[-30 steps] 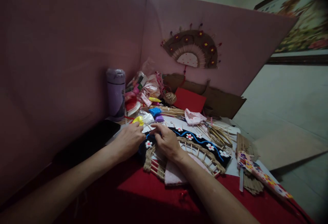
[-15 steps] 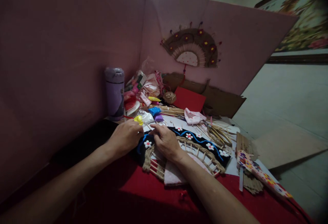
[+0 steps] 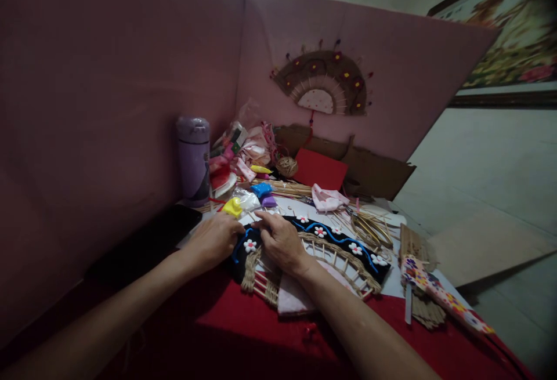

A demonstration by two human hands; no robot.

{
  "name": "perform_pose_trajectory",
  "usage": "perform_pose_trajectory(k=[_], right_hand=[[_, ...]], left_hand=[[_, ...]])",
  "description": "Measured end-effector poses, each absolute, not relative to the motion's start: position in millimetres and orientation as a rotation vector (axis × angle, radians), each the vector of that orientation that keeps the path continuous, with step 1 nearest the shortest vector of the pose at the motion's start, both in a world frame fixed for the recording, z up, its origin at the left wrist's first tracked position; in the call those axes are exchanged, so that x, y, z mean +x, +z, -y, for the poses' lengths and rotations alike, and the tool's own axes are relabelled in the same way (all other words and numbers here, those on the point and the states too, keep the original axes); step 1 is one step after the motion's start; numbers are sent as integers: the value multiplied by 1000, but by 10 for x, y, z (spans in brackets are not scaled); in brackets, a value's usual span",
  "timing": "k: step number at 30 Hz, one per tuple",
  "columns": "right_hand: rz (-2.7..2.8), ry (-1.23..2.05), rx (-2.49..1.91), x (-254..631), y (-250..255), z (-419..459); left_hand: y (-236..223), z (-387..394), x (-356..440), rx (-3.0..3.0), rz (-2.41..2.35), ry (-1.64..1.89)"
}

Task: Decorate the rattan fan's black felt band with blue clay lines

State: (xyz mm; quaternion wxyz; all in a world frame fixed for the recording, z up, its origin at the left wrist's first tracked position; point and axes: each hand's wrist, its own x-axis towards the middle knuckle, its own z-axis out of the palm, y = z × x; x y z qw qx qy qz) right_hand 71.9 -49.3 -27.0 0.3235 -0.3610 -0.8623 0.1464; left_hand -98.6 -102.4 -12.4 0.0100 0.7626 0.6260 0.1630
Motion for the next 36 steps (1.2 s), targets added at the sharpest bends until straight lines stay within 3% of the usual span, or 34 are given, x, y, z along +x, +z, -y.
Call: perform_pose_trajectory(k=[8,13,19,27,36], right_hand=[[2342,354,-935,719,-253,517],[2350,332,-979,714,-258,518],[2227,471,-877,721,-278,490],[2308,453,-894,720,-258,522],[2324,455,-884,719,-256,521]], left_hand=[[-132,1044,-958,2495,-2009,370],[-74,1082,-963,2477,-2033,494],[-124,1078,-961,2450,-2020,398],[-77,1038,-1043,2351,-1944,698],[-155,1035,-1009,2346,-1881,571]])
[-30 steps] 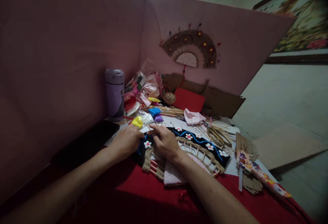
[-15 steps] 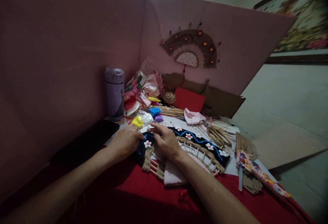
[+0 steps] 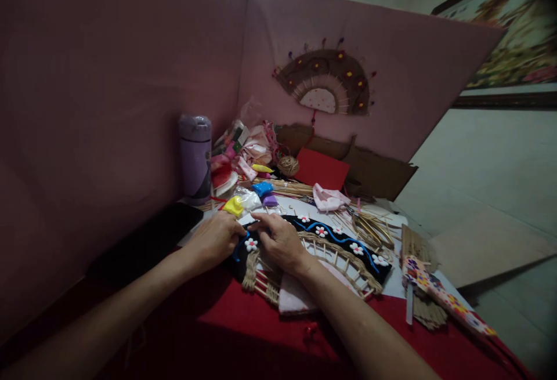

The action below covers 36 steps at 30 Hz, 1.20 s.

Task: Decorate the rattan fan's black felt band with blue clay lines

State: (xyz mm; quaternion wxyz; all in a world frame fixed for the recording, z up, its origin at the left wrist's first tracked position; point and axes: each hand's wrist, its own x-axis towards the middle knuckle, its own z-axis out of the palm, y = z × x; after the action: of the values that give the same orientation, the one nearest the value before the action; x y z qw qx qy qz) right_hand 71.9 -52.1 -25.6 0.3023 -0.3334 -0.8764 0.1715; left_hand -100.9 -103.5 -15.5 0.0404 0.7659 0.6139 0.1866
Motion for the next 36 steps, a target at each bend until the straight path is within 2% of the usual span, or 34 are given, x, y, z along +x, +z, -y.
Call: perform_pose_trajectory(k=[4,18,36], right_hand=[[2329,418,-917,720,-265,513],[2331,427,-919,721,-245,517],[2337,440,-870,724,-266,505]], left_hand=[[-113,1020,-1007,2260,-1897,697],[-104,836,-914,2056,-2036,515],[-175,835,-928,1997,-2106,596]])
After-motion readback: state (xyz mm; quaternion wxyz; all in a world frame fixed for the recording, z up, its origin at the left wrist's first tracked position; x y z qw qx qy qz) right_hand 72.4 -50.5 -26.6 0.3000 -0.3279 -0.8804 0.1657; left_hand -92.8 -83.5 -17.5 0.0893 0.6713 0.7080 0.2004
